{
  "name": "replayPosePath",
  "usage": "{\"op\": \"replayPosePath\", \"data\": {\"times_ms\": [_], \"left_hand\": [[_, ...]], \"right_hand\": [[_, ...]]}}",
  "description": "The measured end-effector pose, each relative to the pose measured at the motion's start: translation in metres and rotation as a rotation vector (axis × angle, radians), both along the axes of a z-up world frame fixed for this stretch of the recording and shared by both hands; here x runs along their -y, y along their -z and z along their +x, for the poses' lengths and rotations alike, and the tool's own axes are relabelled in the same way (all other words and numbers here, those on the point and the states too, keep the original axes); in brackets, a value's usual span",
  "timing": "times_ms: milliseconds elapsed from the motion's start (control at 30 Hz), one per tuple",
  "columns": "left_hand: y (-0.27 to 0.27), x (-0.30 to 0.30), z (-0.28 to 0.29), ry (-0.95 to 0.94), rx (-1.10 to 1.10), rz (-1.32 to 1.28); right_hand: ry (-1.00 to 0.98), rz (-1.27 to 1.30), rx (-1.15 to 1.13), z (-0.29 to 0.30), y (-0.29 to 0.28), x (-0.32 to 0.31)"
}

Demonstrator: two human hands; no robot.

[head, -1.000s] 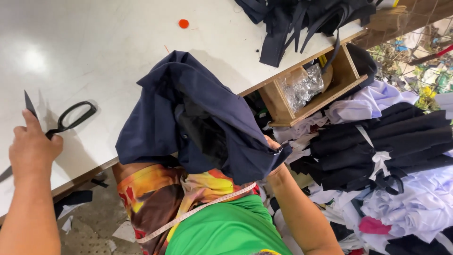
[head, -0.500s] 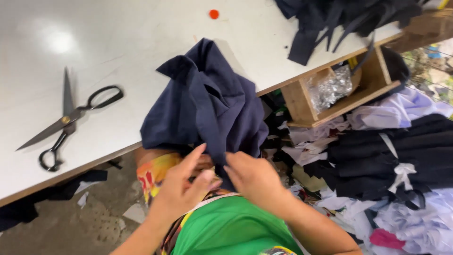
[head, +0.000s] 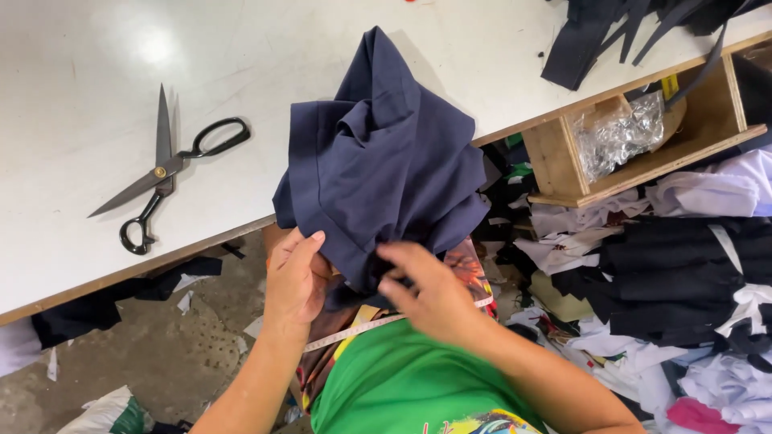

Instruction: Measuring fabric pieces and garments using a tape measure and trimming excess material with scissors at a workstation.

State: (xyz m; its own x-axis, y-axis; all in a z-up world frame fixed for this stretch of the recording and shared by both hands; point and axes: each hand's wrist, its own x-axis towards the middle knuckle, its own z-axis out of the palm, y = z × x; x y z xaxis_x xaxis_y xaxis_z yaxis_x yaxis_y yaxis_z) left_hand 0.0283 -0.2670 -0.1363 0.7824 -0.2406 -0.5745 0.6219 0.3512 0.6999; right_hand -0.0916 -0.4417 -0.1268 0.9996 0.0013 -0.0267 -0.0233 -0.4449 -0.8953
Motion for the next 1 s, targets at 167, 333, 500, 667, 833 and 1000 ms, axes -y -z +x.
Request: {"op": "replayPosePath", "data": {"times_ms": [167,333,500,667,833,1000], "left_hand": [[-0.011,0.001,0.001,-0.056,0.054,-0.111],[-0.004,-0.004,0.0,-0.032,0.131,-0.142],[0.007,-0.013,0.0,-0.03,0.187,-0.14],[0.0,-0.008,-0.003,0.001,0.25,-0.117],[-0.005,-0.001,-0.016,-0.008,0.315,-0.107],[0.018,0.002,-0.025,0.03,0.407,-0.148]], "right_hand": [[0.389,0.43,-0.227,0.029,0.021,0.029],[0.399,0.895,-0.212,0.037,0.065,0.026],[0.452,0.95,-0.179,0.04,0.06,0.021],[0.511,0.912,-0.168,0.035,0.057,0.019],[0.466,0.342,0.199,0.022,0.018,0.001],[0.327,0.032,0.19,0.02,0.006,-0.017]]}}
